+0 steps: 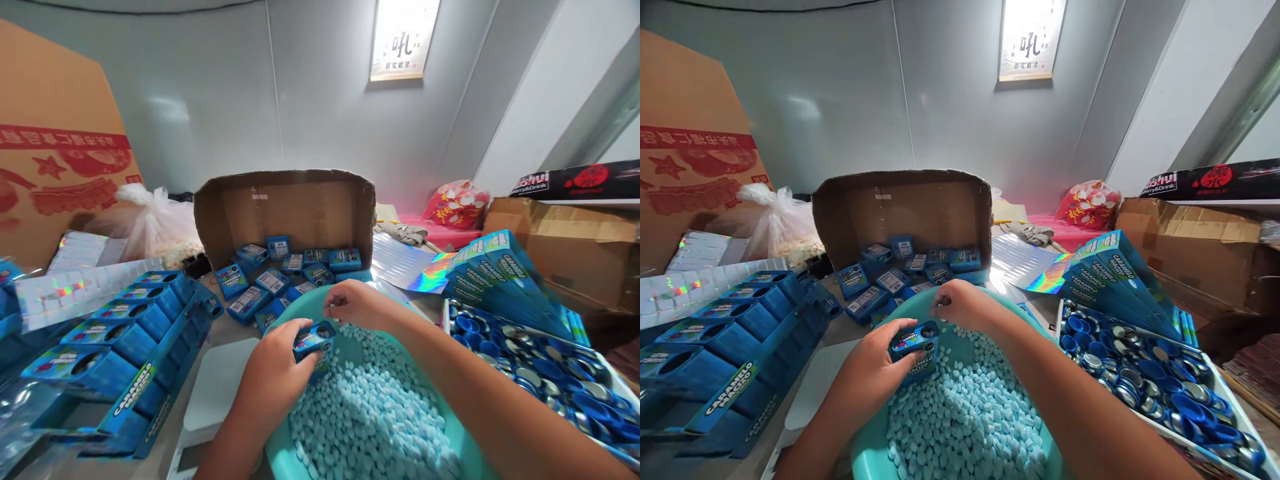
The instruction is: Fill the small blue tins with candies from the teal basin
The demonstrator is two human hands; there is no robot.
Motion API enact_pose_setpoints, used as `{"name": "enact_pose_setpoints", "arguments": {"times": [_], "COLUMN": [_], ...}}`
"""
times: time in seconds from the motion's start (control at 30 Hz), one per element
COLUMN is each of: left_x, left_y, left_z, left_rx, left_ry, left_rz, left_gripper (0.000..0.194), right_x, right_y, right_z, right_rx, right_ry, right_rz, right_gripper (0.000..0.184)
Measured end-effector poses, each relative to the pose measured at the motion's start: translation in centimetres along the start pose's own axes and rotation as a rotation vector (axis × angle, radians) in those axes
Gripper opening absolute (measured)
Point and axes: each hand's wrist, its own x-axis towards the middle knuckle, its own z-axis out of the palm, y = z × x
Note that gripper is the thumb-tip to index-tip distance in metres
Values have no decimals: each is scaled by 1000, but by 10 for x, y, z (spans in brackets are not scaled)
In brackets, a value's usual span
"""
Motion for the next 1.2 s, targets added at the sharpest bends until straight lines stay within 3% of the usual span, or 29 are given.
{"name": "enact_pose_setpoints", "arguments": {"times": [0.2,0.4,0.73,0.97,1.2], "left_x": [-1,1,1,1,2], "left_y": [1,-2,-6,-3,-2], "left_z": [-2,0,1,-2,0], "left_rx": [-5,-35,-31,-34,-17], "left_ry": [-6,-26,-15,-34,-6], "left_rz": [0,4,35,96,33], "left_gripper": [42,42,40,35,40], "right_x": [-4,-11,-17,-17,-9], "right_y": [-11,-24,-34,-33,-21], "right_z": [7,5,-3,0,-2], "right_rx": [219,217,228,396,61], "right_ry": [40,-19,-62,-108,10], "right_rz": [-47,-117,-110,-99,-57], "right_gripper": [21,15,43,43,43]}}
